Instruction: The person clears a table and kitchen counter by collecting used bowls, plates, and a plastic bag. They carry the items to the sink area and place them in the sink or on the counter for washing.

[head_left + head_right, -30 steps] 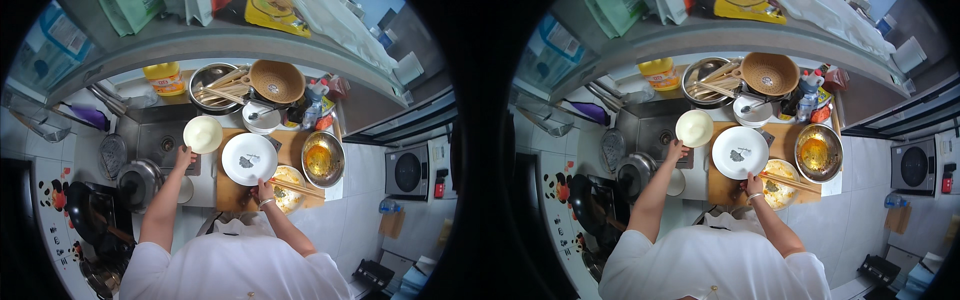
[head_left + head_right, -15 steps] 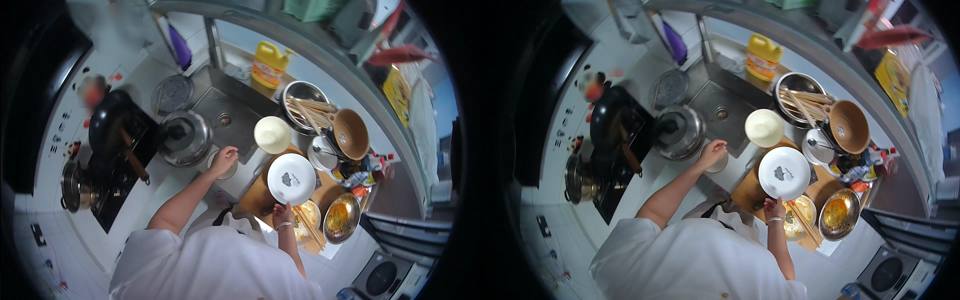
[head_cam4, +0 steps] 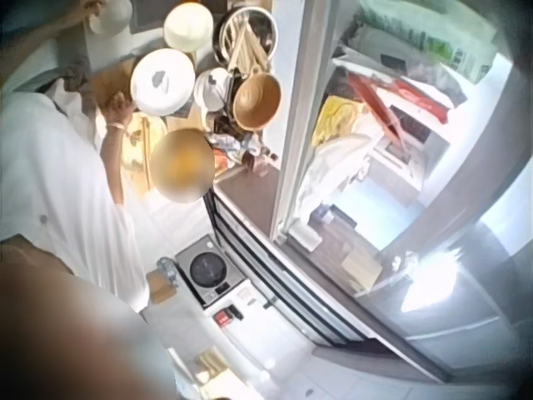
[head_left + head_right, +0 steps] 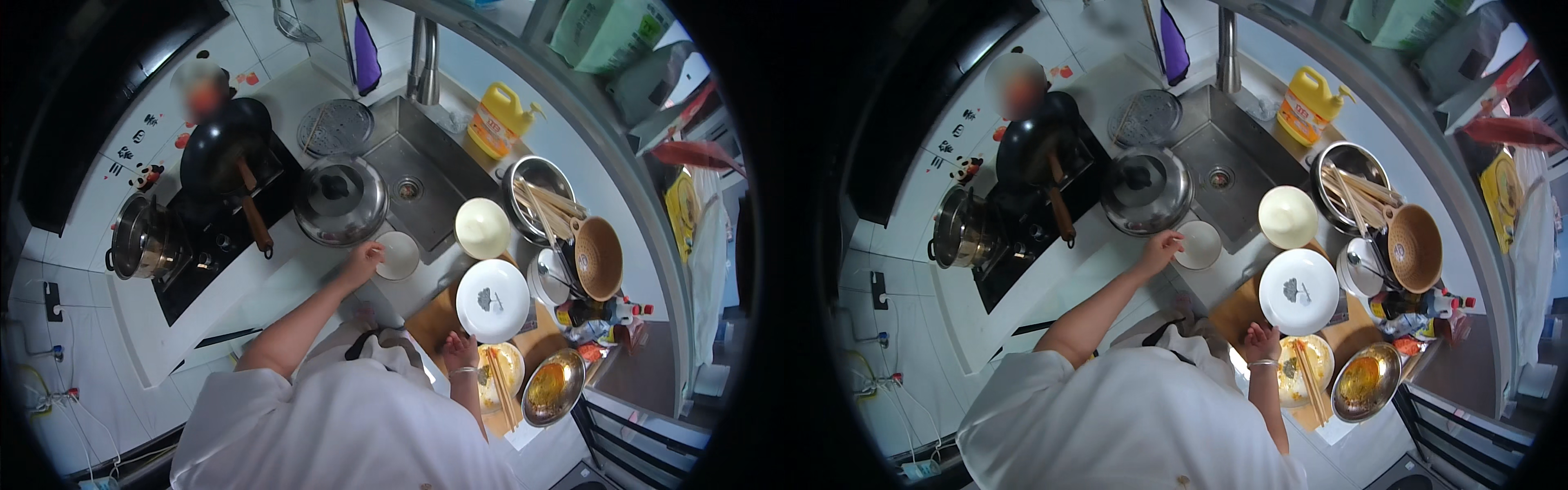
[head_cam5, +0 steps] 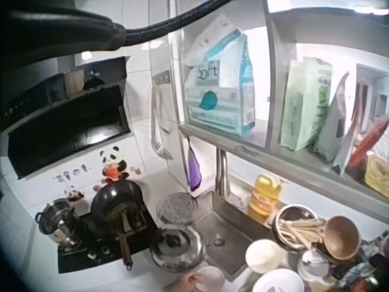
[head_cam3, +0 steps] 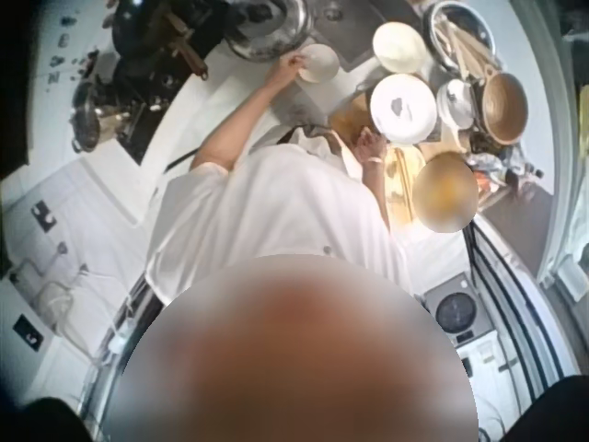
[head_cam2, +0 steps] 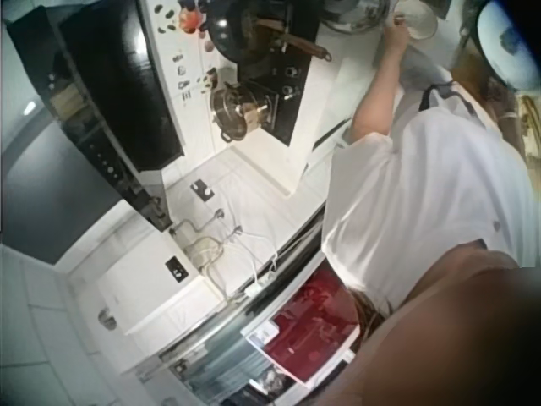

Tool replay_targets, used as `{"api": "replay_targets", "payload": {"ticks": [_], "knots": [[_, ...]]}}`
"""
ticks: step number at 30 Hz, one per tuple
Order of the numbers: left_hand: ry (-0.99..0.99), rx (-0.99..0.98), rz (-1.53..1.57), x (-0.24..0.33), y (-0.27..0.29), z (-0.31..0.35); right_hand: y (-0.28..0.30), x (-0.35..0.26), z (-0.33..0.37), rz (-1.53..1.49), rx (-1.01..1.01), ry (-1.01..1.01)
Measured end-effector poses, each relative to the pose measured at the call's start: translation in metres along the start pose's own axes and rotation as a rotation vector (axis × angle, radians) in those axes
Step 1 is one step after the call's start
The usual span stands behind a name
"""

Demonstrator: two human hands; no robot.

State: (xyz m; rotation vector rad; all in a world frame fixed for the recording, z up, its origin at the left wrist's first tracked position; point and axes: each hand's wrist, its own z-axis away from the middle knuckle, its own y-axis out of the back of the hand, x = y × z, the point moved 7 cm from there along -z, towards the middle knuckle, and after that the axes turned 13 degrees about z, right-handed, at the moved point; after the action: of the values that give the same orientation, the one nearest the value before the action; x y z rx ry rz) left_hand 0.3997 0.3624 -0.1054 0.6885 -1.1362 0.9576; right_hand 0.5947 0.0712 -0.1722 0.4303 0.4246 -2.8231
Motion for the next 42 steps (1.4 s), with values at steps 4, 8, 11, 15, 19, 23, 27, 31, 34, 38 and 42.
{"api": "replay_targets", "payload": {"ticks": [4,8,11,15,19,23,27,31,34,38,42], "knots": [[-0.001,0.012,0.069,-0.002,0.007,0.003,-0.013,0.013,0.01,0.004,-0.103,-0.06],[0.048,0.044,-0.005,0.012,0.011,0.017,-0.032,0.02,0.024,0.07,-0.234,-0.11],[0.105,0.062,0.034,0.011,0.022,0.037,-0.046,0.024,0.016,0.159,-0.341,-0.097],[0.141,0.183,0.118,-0.012,0.062,0.07,-0.097,0.026,0.019,0.318,-0.457,-0.088],[0.142,0.281,0.244,-0.046,0.12,0.101,-0.155,0.022,0.031,0.401,-0.486,0.043],[0.331,0.437,0.622,-0.027,0.166,0.115,-0.203,0.026,0.04,0.516,-0.568,0.159],[0.296,0.445,1.231,-0.011,0.207,0.091,-0.25,0.054,0.049,0.574,-0.584,0.236],[0.244,0.271,1.243,0.03,0.221,0.062,-0.298,0.089,0.069,0.635,-0.544,0.284],[0.262,0.235,1.203,0.012,0.229,0.04,-0.32,0.104,0.073,0.67,-0.534,0.316],[0.262,0.359,1.098,0.008,0.236,0.038,-0.34,0.11,0.087,0.72,-0.471,0.329],[0.22,0.429,1.072,0.024,0.242,0.057,-0.337,0.103,0.084,0.689,-0.467,0.354]]}}
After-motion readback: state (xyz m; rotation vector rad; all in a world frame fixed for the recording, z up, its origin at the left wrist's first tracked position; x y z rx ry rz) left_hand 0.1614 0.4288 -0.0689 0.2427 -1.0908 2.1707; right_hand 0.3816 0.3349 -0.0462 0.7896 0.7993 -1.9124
